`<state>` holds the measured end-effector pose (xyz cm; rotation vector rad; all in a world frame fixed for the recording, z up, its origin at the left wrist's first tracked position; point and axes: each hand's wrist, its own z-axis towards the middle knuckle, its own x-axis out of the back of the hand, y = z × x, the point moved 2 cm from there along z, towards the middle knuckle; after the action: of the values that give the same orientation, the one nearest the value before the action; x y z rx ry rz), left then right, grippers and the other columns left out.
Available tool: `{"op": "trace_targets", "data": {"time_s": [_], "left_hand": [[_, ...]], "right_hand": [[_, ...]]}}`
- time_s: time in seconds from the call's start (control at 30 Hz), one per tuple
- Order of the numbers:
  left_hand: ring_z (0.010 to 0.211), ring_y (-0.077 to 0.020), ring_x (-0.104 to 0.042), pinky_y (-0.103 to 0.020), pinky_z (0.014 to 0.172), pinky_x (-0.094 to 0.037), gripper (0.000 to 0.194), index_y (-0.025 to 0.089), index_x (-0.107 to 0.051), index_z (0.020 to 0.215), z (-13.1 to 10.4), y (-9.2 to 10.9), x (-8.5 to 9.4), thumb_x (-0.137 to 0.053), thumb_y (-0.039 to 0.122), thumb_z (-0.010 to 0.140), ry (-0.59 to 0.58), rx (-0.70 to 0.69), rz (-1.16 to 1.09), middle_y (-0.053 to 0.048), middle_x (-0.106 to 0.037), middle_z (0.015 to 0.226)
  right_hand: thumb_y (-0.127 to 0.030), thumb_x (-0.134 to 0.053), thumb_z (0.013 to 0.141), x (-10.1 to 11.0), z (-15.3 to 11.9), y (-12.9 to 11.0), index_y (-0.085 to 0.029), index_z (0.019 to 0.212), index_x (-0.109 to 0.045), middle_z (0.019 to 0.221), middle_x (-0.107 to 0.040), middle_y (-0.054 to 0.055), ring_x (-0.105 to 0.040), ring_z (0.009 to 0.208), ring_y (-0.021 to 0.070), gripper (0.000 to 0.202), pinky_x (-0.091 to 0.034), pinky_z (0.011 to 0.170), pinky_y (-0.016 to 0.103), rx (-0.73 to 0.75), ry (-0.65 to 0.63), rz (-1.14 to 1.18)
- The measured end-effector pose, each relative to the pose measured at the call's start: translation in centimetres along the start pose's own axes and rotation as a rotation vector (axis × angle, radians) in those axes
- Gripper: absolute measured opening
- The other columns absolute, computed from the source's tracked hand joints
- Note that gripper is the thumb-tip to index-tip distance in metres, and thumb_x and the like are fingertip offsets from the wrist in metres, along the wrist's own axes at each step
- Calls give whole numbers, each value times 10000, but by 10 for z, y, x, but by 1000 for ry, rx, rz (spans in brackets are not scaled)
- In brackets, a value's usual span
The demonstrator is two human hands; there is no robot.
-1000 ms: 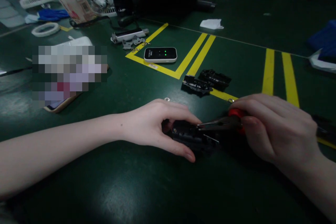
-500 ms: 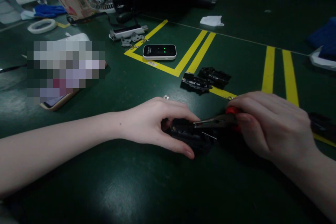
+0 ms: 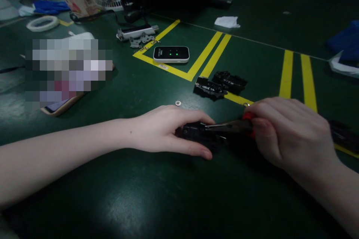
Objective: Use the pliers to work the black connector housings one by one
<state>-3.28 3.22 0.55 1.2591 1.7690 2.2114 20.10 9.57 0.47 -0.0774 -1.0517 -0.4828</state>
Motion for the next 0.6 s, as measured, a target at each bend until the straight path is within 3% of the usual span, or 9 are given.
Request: {"op": "trace_targets", "data": {"time_s": [0.17,0.37,0.6], "left_hand": [[960,-187,-681,-237,725,-476,593,161,-609,1293,0,2,-3,-786,462,813,23,32,17,-44,-724,1103],[758,-140,-658,-219,630,-429,453,161,-709,1083,0,2,-6,-759,523,816,45,59,23,-9,-726,894],[600,-111,-573,-214,551,-362,479,158,-723,929,1,4,-7,-741,614,785,85,79,76,30,-631,673]], "right_hand": [[-237,-362,998,0,1,-2,-167,836,-508,775,-551,65,-477,708,182,229,-338,620,311,4,-7,-45],[-383,-308,1024,-1,4,-3,-194,802,-438,738,-485,51,-429,671,183,319,-325,600,312,3,-54,-55],[-461,-319,1025,-1,4,-3,-196,817,-433,741,-499,46,-441,656,165,356,-351,593,297,26,-91,-31]]}}
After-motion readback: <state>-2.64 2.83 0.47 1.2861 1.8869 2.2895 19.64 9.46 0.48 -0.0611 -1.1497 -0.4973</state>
